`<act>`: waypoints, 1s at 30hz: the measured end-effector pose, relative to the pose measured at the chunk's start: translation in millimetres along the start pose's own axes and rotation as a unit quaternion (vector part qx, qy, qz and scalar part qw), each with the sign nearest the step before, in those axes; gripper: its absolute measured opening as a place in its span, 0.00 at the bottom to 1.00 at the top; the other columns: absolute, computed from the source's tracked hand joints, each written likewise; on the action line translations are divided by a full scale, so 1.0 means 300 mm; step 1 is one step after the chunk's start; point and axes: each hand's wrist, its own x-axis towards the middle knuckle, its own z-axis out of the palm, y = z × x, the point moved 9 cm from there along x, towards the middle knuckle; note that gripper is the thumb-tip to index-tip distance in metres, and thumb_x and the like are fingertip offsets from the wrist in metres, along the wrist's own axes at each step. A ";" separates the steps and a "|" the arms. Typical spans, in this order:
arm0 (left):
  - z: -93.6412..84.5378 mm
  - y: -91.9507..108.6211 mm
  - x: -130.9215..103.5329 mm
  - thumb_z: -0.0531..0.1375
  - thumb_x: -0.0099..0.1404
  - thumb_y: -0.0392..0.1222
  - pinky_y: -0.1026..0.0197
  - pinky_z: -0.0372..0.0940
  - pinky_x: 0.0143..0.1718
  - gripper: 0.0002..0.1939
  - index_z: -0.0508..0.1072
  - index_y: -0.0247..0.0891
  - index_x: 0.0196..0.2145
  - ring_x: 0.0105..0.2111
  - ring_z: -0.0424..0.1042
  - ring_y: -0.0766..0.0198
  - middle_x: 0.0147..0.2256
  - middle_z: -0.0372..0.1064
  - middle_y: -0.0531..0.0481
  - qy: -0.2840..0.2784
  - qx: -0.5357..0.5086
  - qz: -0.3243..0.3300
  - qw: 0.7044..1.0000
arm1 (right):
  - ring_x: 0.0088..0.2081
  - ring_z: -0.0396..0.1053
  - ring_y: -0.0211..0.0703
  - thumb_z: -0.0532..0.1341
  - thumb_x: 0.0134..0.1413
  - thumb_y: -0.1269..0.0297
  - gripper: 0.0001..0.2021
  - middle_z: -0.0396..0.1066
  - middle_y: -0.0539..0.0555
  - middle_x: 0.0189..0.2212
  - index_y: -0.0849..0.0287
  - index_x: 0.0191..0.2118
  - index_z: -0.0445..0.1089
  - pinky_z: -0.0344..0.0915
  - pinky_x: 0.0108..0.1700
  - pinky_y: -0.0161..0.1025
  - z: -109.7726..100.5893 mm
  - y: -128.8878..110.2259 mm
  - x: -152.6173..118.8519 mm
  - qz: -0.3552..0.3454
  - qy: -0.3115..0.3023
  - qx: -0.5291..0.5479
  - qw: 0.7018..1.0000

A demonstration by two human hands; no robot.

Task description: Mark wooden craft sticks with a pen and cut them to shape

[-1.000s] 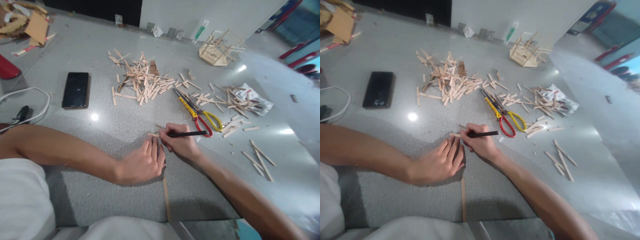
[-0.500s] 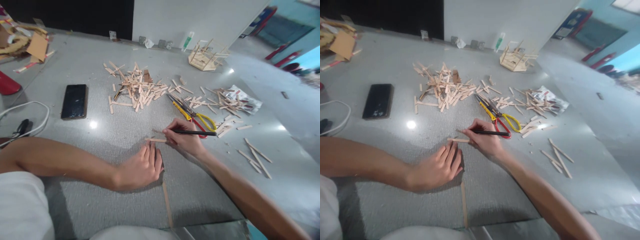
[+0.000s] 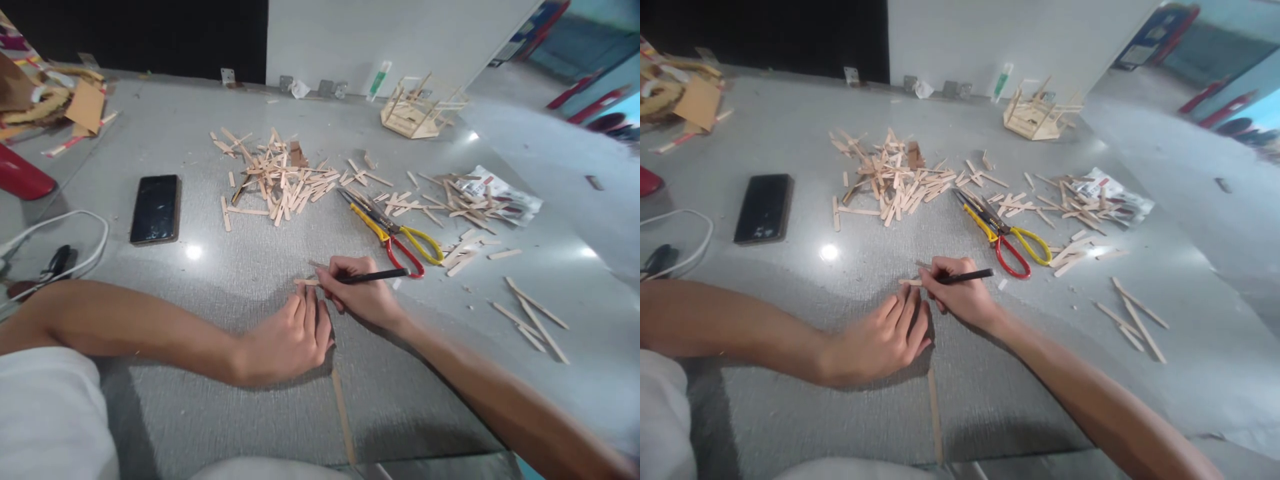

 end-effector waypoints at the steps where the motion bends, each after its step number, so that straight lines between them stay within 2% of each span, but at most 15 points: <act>1: -0.001 0.000 0.001 0.51 0.80 0.44 0.49 0.73 0.49 0.25 0.77 0.14 0.51 0.48 0.83 0.43 0.47 0.79 0.20 0.000 0.000 0.002 1.000 | 0.13 0.59 0.31 0.65 0.68 0.46 0.26 0.64 0.45 0.14 0.56 0.23 0.62 0.54 0.17 0.32 -0.002 0.000 0.001 -0.002 0.002 0.001 1.000; 8: -0.005 -0.005 0.003 0.52 0.80 0.44 0.51 0.74 0.48 0.25 0.76 0.14 0.51 0.48 0.83 0.43 0.47 0.79 0.20 -0.005 0.004 0.005 1.000 | 0.13 0.61 0.31 0.65 0.68 0.48 0.26 0.65 0.45 0.15 0.56 0.23 0.62 0.54 0.16 0.32 0.001 0.005 0.001 -0.013 0.000 0.003 1.000; 16: 0.003 0.000 0.002 0.52 0.80 0.45 0.50 0.73 0.48 0.25 0.77 0.15 0.50 0.48 0.83 0.43 0.47 0.79 0.20 -0.002 0.009 0.000 1.000 | 0.13 0.57 0.30 0.65 0.68 0.51 0.26 0.61 0.44 0.12 0.56 0.21 0.60 0.51 0.17 0.32 0.005 -0.004 0.005 -0.015 -0.011 -0.007 1.000; 26: 0.005 0.001 0.000 0.53 0.79 0.46 0.50 0.73 0.48 0.25 0.77 0.16 0.50 0.48 0.83 0.43 0.47 0.79 0.20 -0.005 0.011 0.006 1.000 | 0.14 0.63 0.32 0.66 0.66 0.46 0.26 0.65 0.46 0.13 0.56 0.22 0.62 0.57 0.18 0.31 -0.017 0.017 0.003 -0.002 -0.001 -0.006 1.000; 30: 0.007 0.000 0.000 0.53 0.80 0.46 0.51 0.73 0.47 0.25 0.76 0.15 0.51 0.48 0.83 0.43 0.47 0.79 0.20 -0.011 0.009 0.004 1.000 | 0.13 0.62 0.31 0.65 0.66 0.43 0.27 0.67 0.46 0.15 0.56 0.23 0.61 0.54 0.16 0.31 -0.019 0.025 -0.001 0.007 -0.001 0.000 1.000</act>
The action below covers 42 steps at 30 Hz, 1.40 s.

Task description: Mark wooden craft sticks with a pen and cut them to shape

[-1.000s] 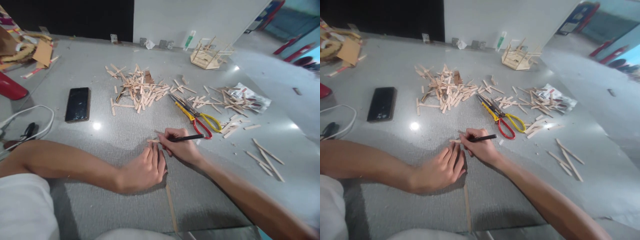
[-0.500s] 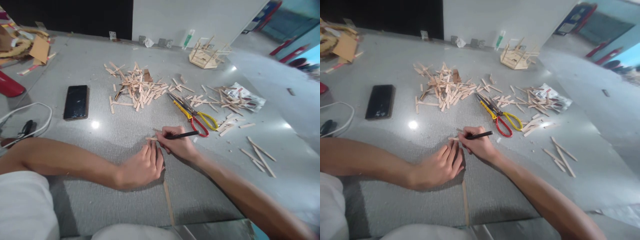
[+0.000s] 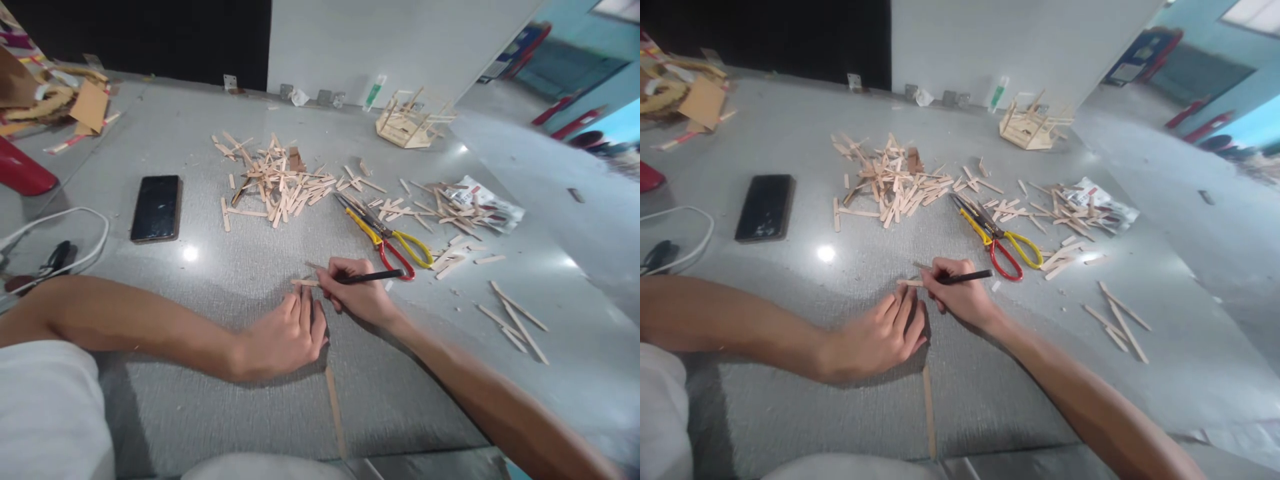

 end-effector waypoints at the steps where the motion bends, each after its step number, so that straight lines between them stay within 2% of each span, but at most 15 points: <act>1: -0.001 -0.001 0.001 0.53 0.80 0.46 0.51 0.73 0.47 0.25 0.76 0.15 0.51 0.48 0.83 0.43 0.47 0.79 0.20 0.000 0.000 -0.002 1.000 | 0.13 0.62 0.31 0.65 0.66 0.43 0.27 0.67 0.46 0.15 0.56 0.23 0.61 0.54 0.16 0.31 0.000 0.001 -0.001 0.002 0.001 0.004 1.000; 15: -0.012 -0.005 0.006 0.53 0.79 0.44 0.51 0.74 0.48 0.23 0.77 0.17 0.49 0.47 0.84 0.45 0.45 0.80 0.22 0.013 0.006 0.002 1.000 | 0.13 0.60 0.31 0.67 0.65 0.45 0.26 0.63 0.44 0.13 0.56 0.23 0.63 0.55 0.17 0.31 -0.004 0.012 -0.005 -0.002 0.002 0.001 1.000; 22: -0.017 -0.006 0.001 0.52 0.79 0.42 0.51 0.74 0.48 0.22 0.77 0.16 0.50 0.46 0.84 0.45 0.46 0.80 0.22 0.014 -0.001 0.002 1.000 | 0.13 0.60 0.30 0.69 0.63 0.47 0.25 0.65 0.45 0.14 0.56 0.23 0.63 0.54 0.16 0.30 -0.005 0.015 -0.004 0.017 0.009 0.021 1.000; 26: -0.020 -0.027 0.007 0.57 0.73 0.29 0.53 0.73 0.49 0.14 0.78 0.18 0.49 0.47 0.83 0.48 0.46 0.81 0.26 -0.017 -0.019 0.012 1.000 | 0.11 0.57 0.31 0.70 0.59 0.43 0.27 0.67 0.47 0.14 0.55 0.21 0.62 0.54 0.13 0.31 -0.047 0.015 0.005 0.041 0.062 0.095 0.993; 29: -0.018 -0.081 0.026 0.56 0.70 0.23 0.56 0.72 0.48 0.14 0.78 0.22 0.49 0.46 0.82 0.53 0.47 0.81 0.32 -0.041 -0.057 -0.002 0.998 | 0.11 0.56 0.30 0.72 0.54 0.40 0.28 0.69 0.47 0.15 0.54 0.21 0.61 0.51 0.10 0.30 -0.101 0.013 0.008 0.036 0.133 0.148 0.979; 31: 0.005 -0.124 0.041 0.55 0.69 0.21 0.57 0.71 0.43 0.14 0.77 0.25 0.46 0.43 0.81 0.54 0.44 0.80 0.35 -0.073 -0.086 -0.019 0.993 | 0.11 0.57 0.30 0.73 0.51 0.40 0.28 0.69 0.47 0.15 0.54 0.22 0.61 0.51 0.10 0.30 -0.123 0.017 0.007 0.036 0.165 0.169 0.971; 35: 0.086 -0.173 0.058 0.56 0.63 0.19 0.59 0.67 0.35 0.13 0.74 0.33 0.35 0.33 0.75 0.58 0.32 0.74 0.47 -0.158 -0.137 -0.031 0.977 | 0.11 0.59 0.30 0.74 0.51 0.41 0.28 0.69 0.47 0.15 0.55 0.22 0.62 0.53 0.11 0.29 -0.123 0.017 0.009 0.032 0.164 0.179 0.970; 38: 0.114 -0.181 0.061 0.56 0.62 0.18 0.58 0.65 0.35 0.14 0.71 0.35 0.32 0.34 0.73 0.56 0.31 0.71 0.47 -0.167 -0.146 -0.030 0.975 | 0.11 0.59 0.30 0.73 0.52 0.41 0.28 0.69 0.47 0.16 0.55 0.22 0.62 0.53 0.11 0.29 -0.121 0.012 0.008 0.024 0.161 0.171 0.972; 42: 0.127 -0.188 0.060 0.58 0.59 0.18 0.57 0.63 0.38 0.13 0.71 0.34 0.33 0.37 0.72 0.55 0.34 0.71 0.46 -0.167 -0.169 -0.030 0.971 | 0.11 0.59 0.31 0.73 0.53 0.41 0.27 0.69 0.47 0.16 0.54 0.22 0.61 0.51 0.10 0.29 -0.121 0.014 0.009 0.024 0.163 0.172 0.971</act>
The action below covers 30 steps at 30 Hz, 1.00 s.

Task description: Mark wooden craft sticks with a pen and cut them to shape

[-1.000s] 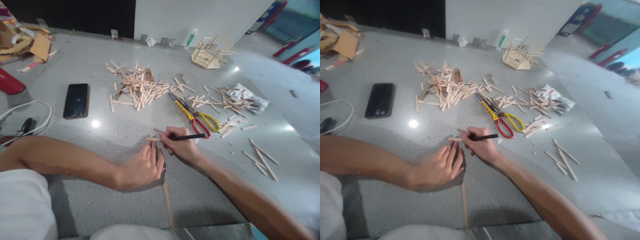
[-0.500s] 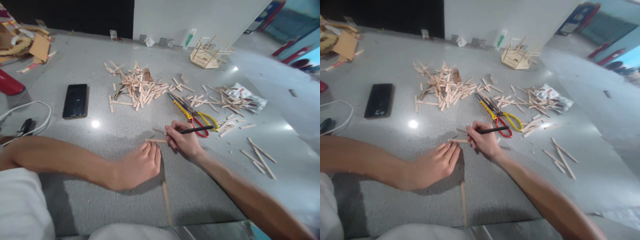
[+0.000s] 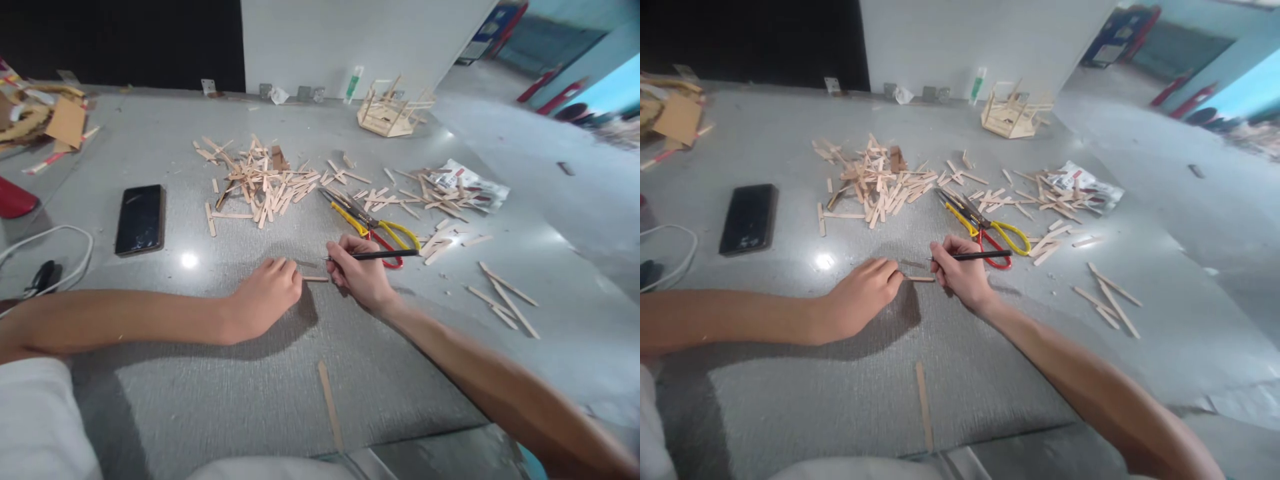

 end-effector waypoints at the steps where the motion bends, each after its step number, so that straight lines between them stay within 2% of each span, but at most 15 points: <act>1: 0.004 -0.006 0.003 0.59 0.58 0.18 0.57 0.63 0.38 0.13 0.71 0.34 0.34 0.37 0.72 0.55 0.35 0.71 0.45 -0.007 -0.005 0.001 1.000 | 0.11 0.59 0.31 0.72 0.53 0.41 0.27 0.69 0.47 0.15 0.54 0.22 0.61 0.52 0.10 0.29 0.000 0.001 0.000 -0.001 0.000 0.000 1.000; 4: 0.010 -0.033 0.018 0.62 0.53 0.19 0.58 0.63 0.36 0.14 0.71 0.34 0.32 0.36 0.72 0.56 0.34 0.71 0.46 -0.018 0.004 -0.003 1.000 | 0.11 0.59 0.31 0.72 0.54 0.42 0.26 0.69 0.47 0.15 0.54 0.22 0.62 0.52 0.10 0.29 0.000 0.003 0.001 -0.001 -0.001 -0.003 1.000; 7: 0.001 -0.051 0.025 0.61 0.56 0.19 0.57 0.65 0.37 0.12 0.73 0.33 0.33 0.36 0.74 0.54 0.34 0.73 0.44 -0.004 0.045 -0.023 0.999 | 0.11 0.59 0.31 0.72 0.54 0.42 0.26 0.69 0.47 0.16 0.54 0.22 0.62 0.52 0.10 0.30 0.000 0.005 0.002 -0.001 -0.003 -0.004 1.000; 9: -0.005 -0.036 0.013 0.58 0.61 0.18 0.55 0.67 0.38 0.13 0.75 0.30 0.38 0.37 0.76 0.53 0.35 0.75 0.42 0.009 0.074 -0.038 0.996 | 0.11 0.59 0.31 0.72 0.54 0.42 0.27 0.69 0.47 0.16 0.54 0.22 0.61 0.53 0.10 0.30 0.002 0.005 0.003 0.000 -0.006 -0.003 1.000; 11: -0.011 0.010 -0.013 0.55 0.67 0.21 0.55 0.68 0.40 0.15 0.77 0.28 0.46 0.39 0.77 0.53 0.39 0.78 0.39 0.034 0.111 -0.038 0.993 | 0.12 0.59 0.31 0.72 0.54 0.41 0.27 0.70 0.47 0.16 0.54 0.22 0.61 0.54 0.11 0.31 0.005 0.002 0.003 -0.003 -0.009 -0.007 1.000; 13: -0.022 0.081 -0.049 0.56 0.74 0.30 0.53 0.69 0.46 0.13 0.76 0.23 0.52 0.47 0.79 0.50 0.49 0.79 0.32 0.080 0.135 -0.020 0.987 | 0.12 0.58 0.31 0.72 0.55 0.41 0.27 0.70 0.47 0.16 0.54 0.22 0.61 0.55 0.13 0.31 0.009 -0.004 0.001 -0.014 -0.012 -0.018 1.000; 14: -0.027 0.102 -0.068 0.56 0.78 0.40 0.50 0.69 0.50 0.18 0.75 0.20 0.54 0.53 0.78 0.45 0.54 0.77 0.27 0.105 0.123 -0.032 0.986 | 0.12 0.58 0.30 0.71 0.55 0.41 0.28 0.70 0.48 0.16 0.54 0.22 0.60 0.55 0.13 0.31 0.012 -0.005 -0.001 -0.020 -0.014 -0.027 0.999; 16: -0.008 0.139 -0.094 0.54 0.79 0.58 0.47 0.66 0.58 0.35 0.73 0.16 0.59 0.60 0.74 0.39 0.59 0.72 0.21 0.108 0.085 -0.040 0.990 | 0.12 0.58 0.30 0.71 0.57 0.41 0.27 0.70 0.48 0.16 0.54 0.22 0.61 0.54 0.13 0.31 0.025 -0.004 -0.008 -0.027 -0.028 -0.049 0.998; 18: 0.011 0.163 -0.107 0.53 0.78 0.63 0.45 0.63 0.61 0.41 0.71 0.14 0.60 0.62 0.73 0.36 0.61 0.70 0.18 0.106 0.078 -0.041 0.990 | 0.13 0.58 0.31 0.70 0.60 0.43 0.26 0.68 0.47 0.15 0.55 0.22 0.62 0.54 0.14 0.31 0.051 0.002 -0.018 -0.028 -0.059 -0.078 0.995; 21: 0.021 0.175 -0.106 0.51 0.79 0.60 0.44 0.60 0.64 0.39 0.69 0.12 0.61 0.62 0.72 0.35 0.60 0.69 0.17 0.104 0.084 -0.033 0.990 | 0.14 0.59 0.32 0.68 0.64 0.46 0.25 0.64 0.45 0.13 0.55 0.22 0.63 0.57 0.17 0.32 0.097 -0.007 -0.035 -0.049 -0.117 -0.137 0.982; 25: 0.003 0.172 -0.095 0.49 0.79 0.56 0.42 0.58 0.66 0.37 0.69 0.10 0.60 0.62 0.72 0.33 0.59 0.70 0.15 0.110 0.085 -0.020 0.990 | 0.16 0.58 0.32 0.66 0.67 0.48 0.25 0.63 0.45 0.13 0.55 0.22 0.63 0.57 0.21 0.34 0.117 -0.044 -0.034 -0.105 -0.128 -0.219 0.961; 30: -0.011 0.171 -0.093 0.48 0.78 0.54 0.42 0.61 0.62 0.36 0.69 0.10 0.60 0.60 0.74 0.33 0.59 0.70 0.14 0.107 0.085 -0.014 0.991 | 0.14 0.58 0.32 0.65 0.66 0.46 0.26 0.62 0.44 0.12 0.55 0.23 0.62 0.54 0.18 0.33 0.122 -0.014 -0.012 -0.062 -0.148 -0.199 0.967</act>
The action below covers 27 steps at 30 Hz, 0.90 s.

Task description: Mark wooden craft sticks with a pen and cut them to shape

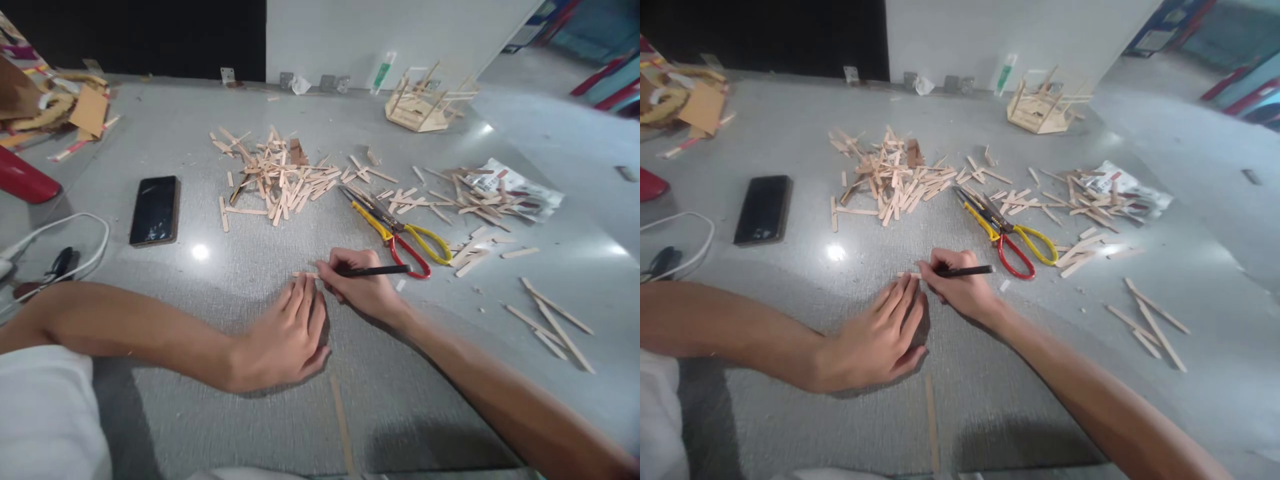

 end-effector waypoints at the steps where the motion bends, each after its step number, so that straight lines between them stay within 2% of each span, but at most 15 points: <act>1: 0.000 -0.001 -0.001 0.48 0.78 0.53 0.42 0.62 0.60 0.35 0.69 0.10 0.60 0.59 0.75 0.33 0.59 0.70 0.14 -0.002 -0.001 -0.003 1.000 | 0.14 0.58 0.32 0.65 0.66 0.45 0.26 0.63 0.45 0.13 0.55 0.23 0.62 0.53 0.18 0.33 0.001 0.006 0.001 0.005 -0.002 0.004 1.000; 6: -0.001 -0.004 -0.002 0.48 0.78 0.52 0.43 0.64 0.57 0.35 0.69 0.11 0.60 0.59 0.75 0.33 0.59 0.69 0.14 -0.006 -0.001 -0.008 1.000 | 0.14 0.58 0.32 0.65 0.67 0.48 0.25 0.64 0.46 0.13 0.55 0.22 0.63 0.53 0.18 0.33 0.000 0.011 -0.002 0.000 0.006 -0.016 1.000; 20: -0.003 0.001 -0.005 0.47 0.79 0.53 0.42 0.63 0.58 0.36 0.71 0.12 0.60 0.57 0.76 0.32 0.57 0.72 0.17 -0.007 0.013 -0.017 1.000 | 0.14 0.59 0.32 0.65 0.67 0.47 0.25 0.65 0.46 0.14 0.55 0.23 0.63 0.55 0.18 0.34 -0.001 0.023 -0.008 0.011 0.008 -0.012 1.000; 27: 0.000 0.003 -0.005 0.46 0.80 0.54 0.43 0.65 0.57 0.36 0.71 0.13 0.61 0.58 0.76 0.32 0.58 0.72 0.18 -0.025 0.014 -0.012 1.000 | 0.14 0.59 0.31 0.65 0.68 0.50 0.24 0.64 0.45 0.14 0.56 0.23 0.62 0.54 0.17 0.33 -0.001 0.021 -0.008 0.004 0.007 -0.019 1.000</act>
